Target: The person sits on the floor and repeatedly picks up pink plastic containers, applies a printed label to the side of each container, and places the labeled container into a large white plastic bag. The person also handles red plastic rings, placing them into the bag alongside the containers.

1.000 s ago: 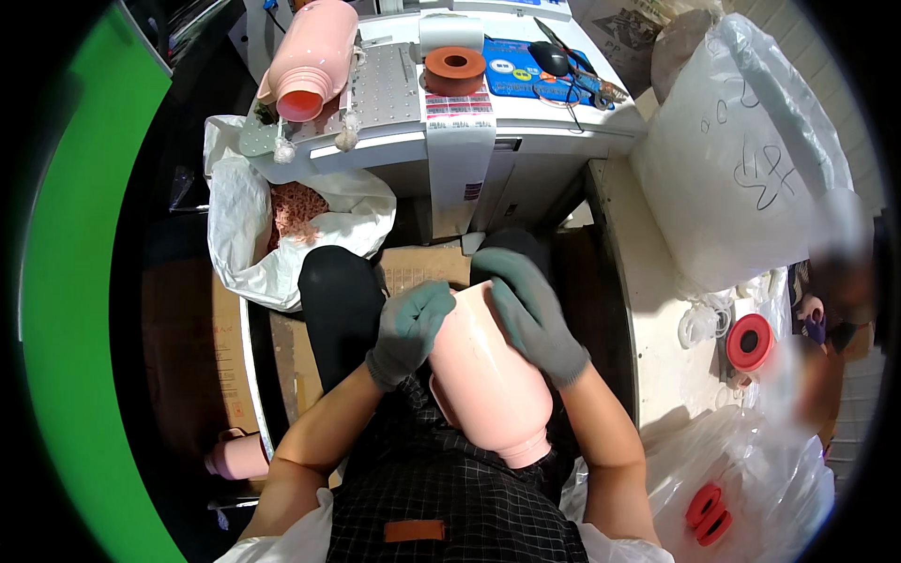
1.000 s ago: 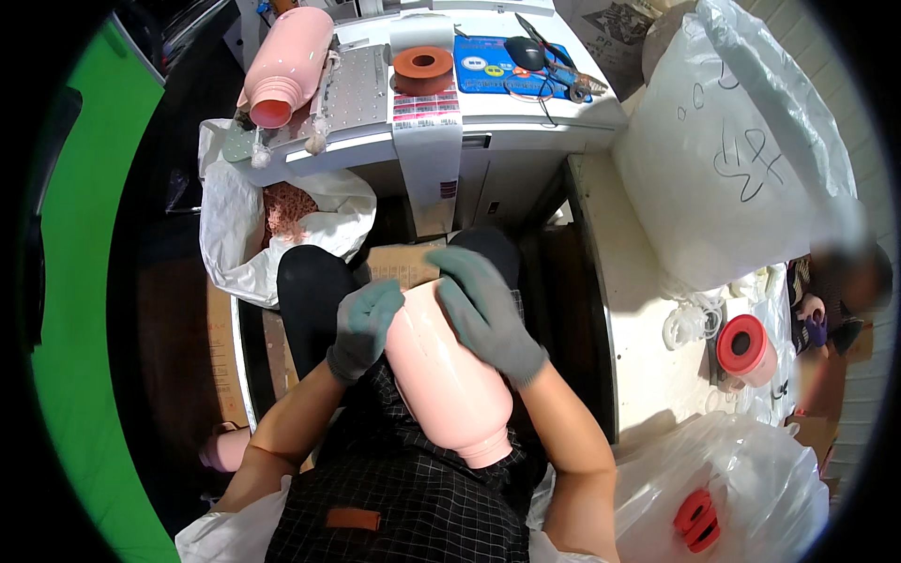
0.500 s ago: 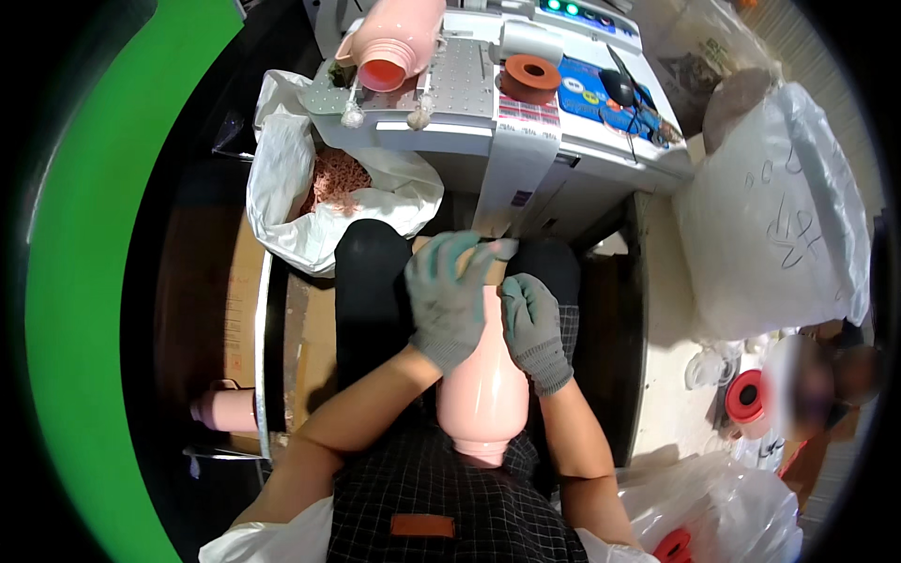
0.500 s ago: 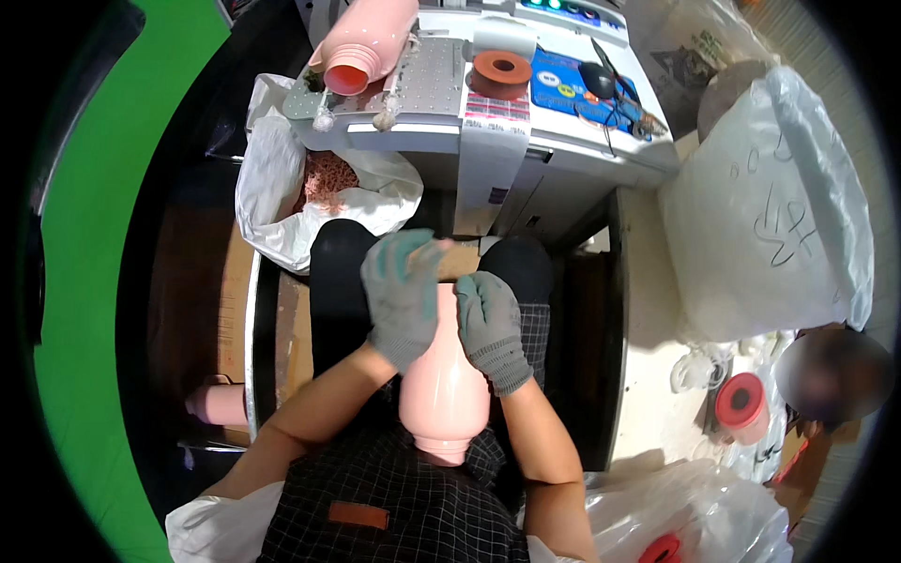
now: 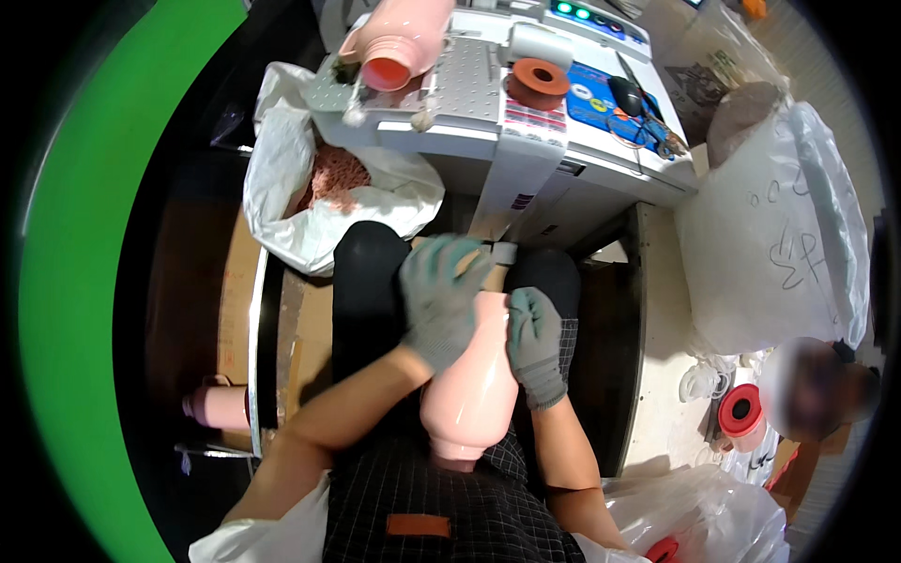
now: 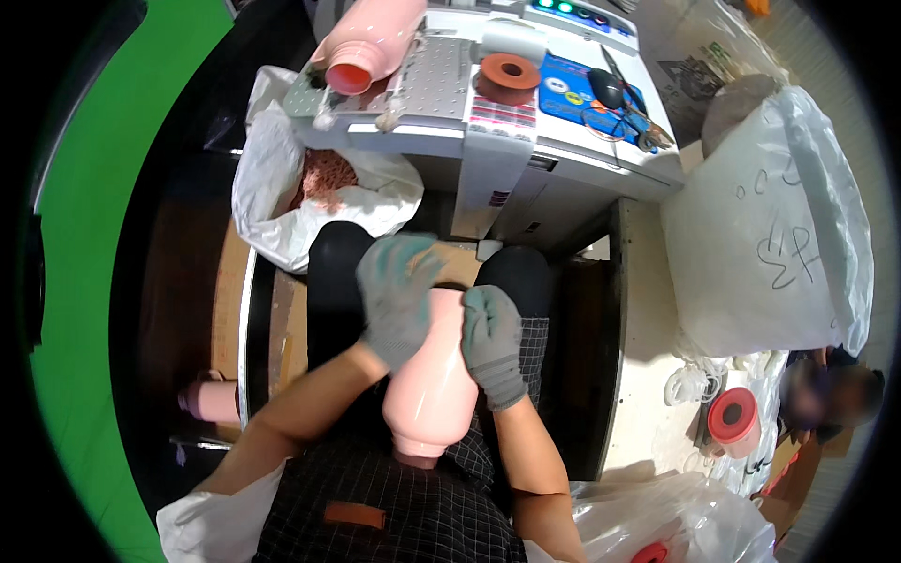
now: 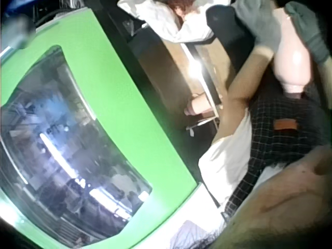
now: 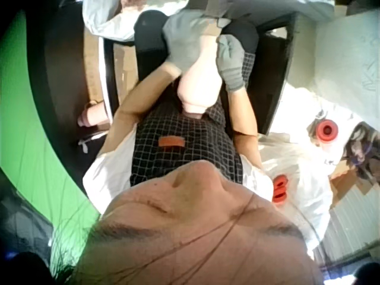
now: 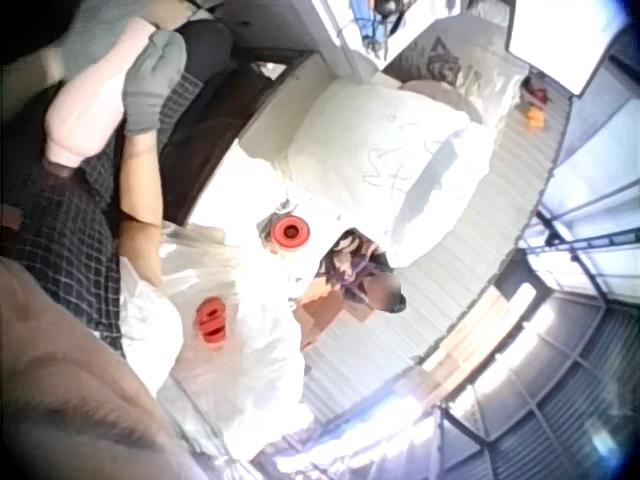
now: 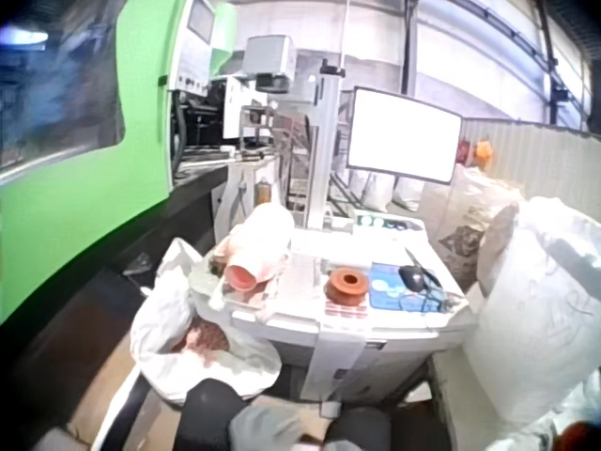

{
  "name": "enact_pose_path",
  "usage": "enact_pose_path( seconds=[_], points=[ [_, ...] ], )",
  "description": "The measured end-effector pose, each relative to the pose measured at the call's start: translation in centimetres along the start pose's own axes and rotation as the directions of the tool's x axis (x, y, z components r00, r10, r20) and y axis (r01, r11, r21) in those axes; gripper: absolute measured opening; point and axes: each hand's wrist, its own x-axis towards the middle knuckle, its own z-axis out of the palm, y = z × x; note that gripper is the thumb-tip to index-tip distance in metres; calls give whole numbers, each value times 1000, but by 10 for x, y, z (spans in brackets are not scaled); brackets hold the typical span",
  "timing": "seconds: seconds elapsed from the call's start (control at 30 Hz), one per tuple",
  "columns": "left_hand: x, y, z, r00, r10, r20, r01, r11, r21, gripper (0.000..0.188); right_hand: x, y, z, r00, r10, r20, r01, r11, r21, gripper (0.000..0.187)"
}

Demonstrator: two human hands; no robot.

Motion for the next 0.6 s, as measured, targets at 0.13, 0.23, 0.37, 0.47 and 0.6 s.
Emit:
enact_pose_path(
  seconds=[0.13,0.23,0.37,0.47,0.6],
  points=[
    [61,-1,68,996,91,-21,-89,993,72,32,2,4,-9,995,100,-4,-100,995,-9,22],
    [73,-5,75,996,45,83,-51,997,66,37,4,-10,-5,998,23,60,-18,997,-79,20],
    [-4,1,-3,988,147,42,-145,988,-54,39,2,-7,-15,987,133,90,-133,991,-6,19],
    [-35,-2,-16,997,68,-20,-69,994,-83,39,5,-11,-5,997,-27,76,31,998,-58,19],
    [32,13,18,991,131,-15,-130,990,59,38,5,-12,7,998,3,61,1,998,-69,20]
  ],
)
